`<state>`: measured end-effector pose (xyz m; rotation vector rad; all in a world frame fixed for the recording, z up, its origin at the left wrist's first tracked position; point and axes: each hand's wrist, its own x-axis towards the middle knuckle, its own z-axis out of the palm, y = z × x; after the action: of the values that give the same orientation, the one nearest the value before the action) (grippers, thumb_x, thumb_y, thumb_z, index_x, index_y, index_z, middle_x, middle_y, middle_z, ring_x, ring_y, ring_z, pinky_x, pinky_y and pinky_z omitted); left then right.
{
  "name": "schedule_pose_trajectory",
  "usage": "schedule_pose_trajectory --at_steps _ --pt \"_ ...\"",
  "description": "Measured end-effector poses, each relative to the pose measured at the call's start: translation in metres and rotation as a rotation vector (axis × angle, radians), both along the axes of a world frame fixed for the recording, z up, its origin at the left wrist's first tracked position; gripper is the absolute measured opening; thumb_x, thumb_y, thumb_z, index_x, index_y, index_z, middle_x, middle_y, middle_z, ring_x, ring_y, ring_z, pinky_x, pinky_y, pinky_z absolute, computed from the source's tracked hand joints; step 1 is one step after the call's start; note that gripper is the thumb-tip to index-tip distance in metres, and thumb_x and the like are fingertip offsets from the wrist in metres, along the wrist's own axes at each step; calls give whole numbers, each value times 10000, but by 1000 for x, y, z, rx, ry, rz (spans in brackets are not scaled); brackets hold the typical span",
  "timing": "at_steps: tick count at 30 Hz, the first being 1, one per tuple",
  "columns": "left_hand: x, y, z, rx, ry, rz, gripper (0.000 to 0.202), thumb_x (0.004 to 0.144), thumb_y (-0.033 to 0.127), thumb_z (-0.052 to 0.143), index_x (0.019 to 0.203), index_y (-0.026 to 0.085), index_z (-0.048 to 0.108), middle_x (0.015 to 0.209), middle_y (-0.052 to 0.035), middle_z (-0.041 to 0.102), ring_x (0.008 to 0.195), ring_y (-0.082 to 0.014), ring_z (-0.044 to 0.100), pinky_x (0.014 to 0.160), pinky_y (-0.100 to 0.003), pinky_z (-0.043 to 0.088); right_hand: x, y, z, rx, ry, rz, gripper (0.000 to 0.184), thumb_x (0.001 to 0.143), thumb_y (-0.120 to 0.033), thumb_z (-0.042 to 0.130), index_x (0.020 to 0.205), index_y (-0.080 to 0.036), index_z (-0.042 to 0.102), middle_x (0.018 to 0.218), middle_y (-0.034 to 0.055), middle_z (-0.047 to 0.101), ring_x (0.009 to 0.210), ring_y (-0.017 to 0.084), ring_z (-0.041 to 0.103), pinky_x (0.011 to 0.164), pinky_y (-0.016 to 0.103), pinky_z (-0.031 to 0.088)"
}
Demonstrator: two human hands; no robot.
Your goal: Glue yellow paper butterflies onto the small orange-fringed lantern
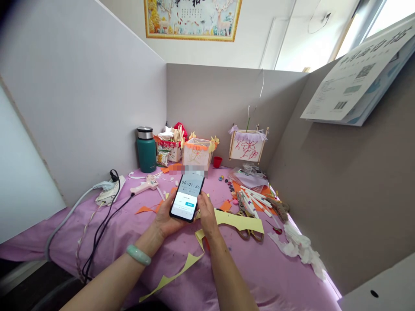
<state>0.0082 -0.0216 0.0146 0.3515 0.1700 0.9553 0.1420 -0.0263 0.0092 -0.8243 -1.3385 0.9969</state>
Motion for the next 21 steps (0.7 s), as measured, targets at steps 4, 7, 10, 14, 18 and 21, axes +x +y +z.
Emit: schedule_pose_trajectory --at_steps 4,7,10,14,18,21 --pt "0 -1 2 -21 3 17 410 813 411 562 1129 152 597 1002 -108 673 906 -267 625 790 -424 469 1 0 1 10 -24 -13 420 893 -472 425 1207 -221 546 1167 40 608 1080 222 537 902 355 427" --pt "0 0 1 -28 -4 24 412 809 402 568 1135 151 595 1018 -106 670 911 -261 625 815 -422 463 0 -1 1 16 -37 -22 400 894 -460 427 1184 -219 560 1132 35 619 1040 215 548 871 338 436" --pt "0 1 0 -16 -19 6 412 817 408 554 1144 160 591 1025 -105 668 930 -265 620 846 -448 450 0 -1 1 16 -44 -30 368 894 -444 437 1156 -224 572 1093 25 628 998 204 558 833 315 442" --pt "0 2 -2 1 -20 -20 415 816 424 552 1133 160 597 1001 -108 672 922 -270 623 823 -446 456 1 0 -1 15 -42 -44 356 890 -439 447 1147 -227 573 1057 19 634 956 196 564 799 303 443" --pt "0 2 -2 2 -11 -25 416 806 439 562 1120 170 605 991 -106 676 896 -280 625 755 -437 470 1 1 -1 18 -60 -50 338 894 -424 446 1130 -224 581 1060 20 627 966 197 553 810 306 435" --pt "0 1 0 -1 -9 -15 395 807 429 564 1102 172 613 988 -100 676 878 -273 625 739 -432 471 1 0 -1 9 -55 -49 341 895 -421 443 1143 -226 574 1063 21 624 968 199 550 812 311 434"
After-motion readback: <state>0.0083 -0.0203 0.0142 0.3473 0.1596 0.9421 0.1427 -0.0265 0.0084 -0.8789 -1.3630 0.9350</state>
